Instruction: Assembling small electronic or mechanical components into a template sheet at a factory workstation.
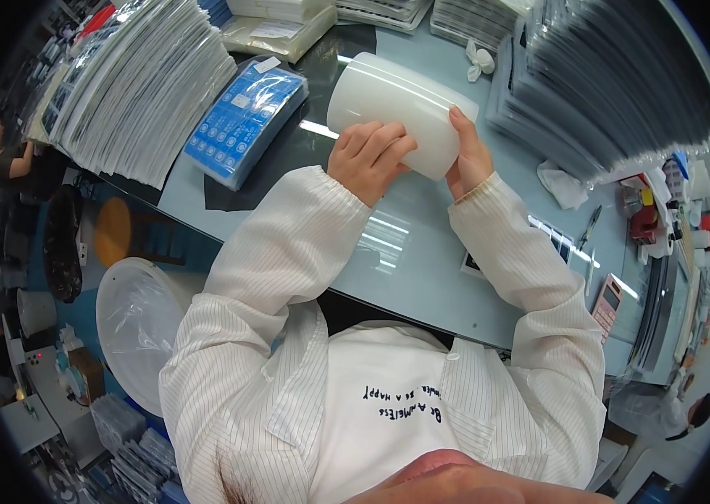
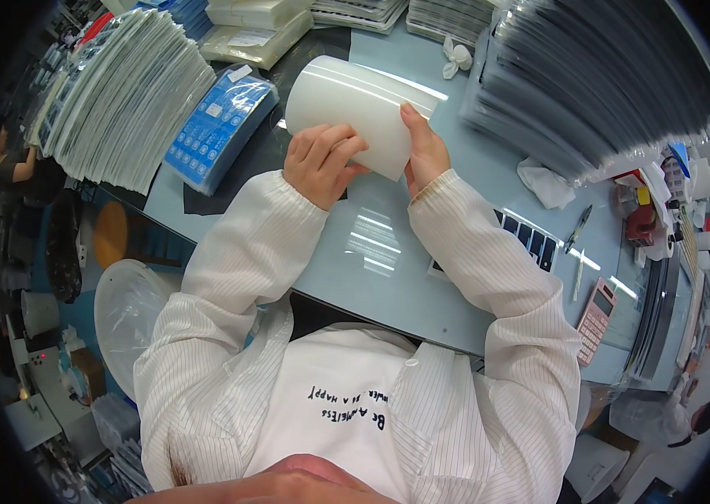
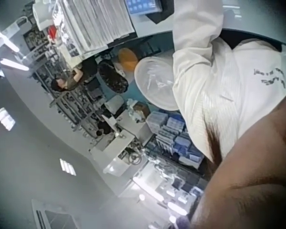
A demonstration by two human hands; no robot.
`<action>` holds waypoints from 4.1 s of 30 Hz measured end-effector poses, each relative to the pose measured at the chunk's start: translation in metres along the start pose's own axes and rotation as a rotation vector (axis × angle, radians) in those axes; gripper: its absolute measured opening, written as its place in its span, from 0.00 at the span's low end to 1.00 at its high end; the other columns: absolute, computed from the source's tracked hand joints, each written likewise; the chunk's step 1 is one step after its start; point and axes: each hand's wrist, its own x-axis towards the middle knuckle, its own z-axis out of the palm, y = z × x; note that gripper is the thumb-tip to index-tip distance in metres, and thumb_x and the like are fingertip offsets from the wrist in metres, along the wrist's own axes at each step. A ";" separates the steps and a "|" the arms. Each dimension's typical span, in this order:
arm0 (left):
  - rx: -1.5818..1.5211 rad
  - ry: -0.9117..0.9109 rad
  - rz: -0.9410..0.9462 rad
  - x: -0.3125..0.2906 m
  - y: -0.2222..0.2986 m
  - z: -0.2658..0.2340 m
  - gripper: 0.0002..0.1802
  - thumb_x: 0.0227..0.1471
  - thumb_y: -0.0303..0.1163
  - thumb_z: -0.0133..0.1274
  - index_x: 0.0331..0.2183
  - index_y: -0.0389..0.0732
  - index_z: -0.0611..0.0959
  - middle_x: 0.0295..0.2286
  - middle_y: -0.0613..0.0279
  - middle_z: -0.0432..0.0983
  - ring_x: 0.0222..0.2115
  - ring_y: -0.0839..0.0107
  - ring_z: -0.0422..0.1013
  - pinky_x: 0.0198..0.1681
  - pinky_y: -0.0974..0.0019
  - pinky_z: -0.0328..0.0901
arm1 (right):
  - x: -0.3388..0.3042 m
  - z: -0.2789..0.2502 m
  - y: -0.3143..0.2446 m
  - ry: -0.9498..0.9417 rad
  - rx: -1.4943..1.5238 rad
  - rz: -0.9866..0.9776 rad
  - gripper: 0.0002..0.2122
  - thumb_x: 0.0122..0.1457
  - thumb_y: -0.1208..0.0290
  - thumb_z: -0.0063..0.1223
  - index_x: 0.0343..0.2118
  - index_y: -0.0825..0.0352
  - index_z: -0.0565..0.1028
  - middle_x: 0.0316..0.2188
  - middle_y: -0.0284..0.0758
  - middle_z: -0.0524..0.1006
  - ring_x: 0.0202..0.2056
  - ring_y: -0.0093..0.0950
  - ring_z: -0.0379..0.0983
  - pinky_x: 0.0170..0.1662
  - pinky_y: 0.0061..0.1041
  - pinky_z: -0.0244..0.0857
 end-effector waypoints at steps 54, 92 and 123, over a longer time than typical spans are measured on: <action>-0.108 0.043 0.104 -0.006 -0.002 0.008 0.15 0.34 0.23 0.58 0.30 0.48 0.78 0.39 0.74 0.72 0.41 0.71 0.67 0.45 0.68 0.63 | -0.003 0.003 0.004 0.022 -0.034 -0.046 0.32 0.55 0.45 0.47 0.51 0.72 0.64 0.44 0.40 0.71 0.46 0.29 0.69 0.49 0.27 0.62; -0.158 0.081 0.037 -0.001 0.002 0.007 0.19 0.31 0.26 0.64 0.32 0.49 0.79 0.35 0.69 0.73 0.39 0.67 0.68 0.44 0.64 0.62 | -0.002 0.000 0.006 0.027 -0.029 -0.057 0.33 0.56 0.44 0.46 0.52 0.72 0.64 0.44 0.40 0.71 0.46 0.28 0.69 0.48 0.26 0.63; -0.209 -0.315 0.167 -0.041 0.014 -0.035 0.03 0.36 0.28 0.53 0.19 0.44 0.75 0.20 0.67 0.70 0.25 0.70 0.70 0.38 0.66 0.63 | 0.099 -0.025 -0.031 0.128 -0.024 -0.304 0.40 0.47 0.53 0.64 0.56 0.74 0.59 0.52 0.45 0.67 0.56 0.34 0.61 0.57 0.30 0.54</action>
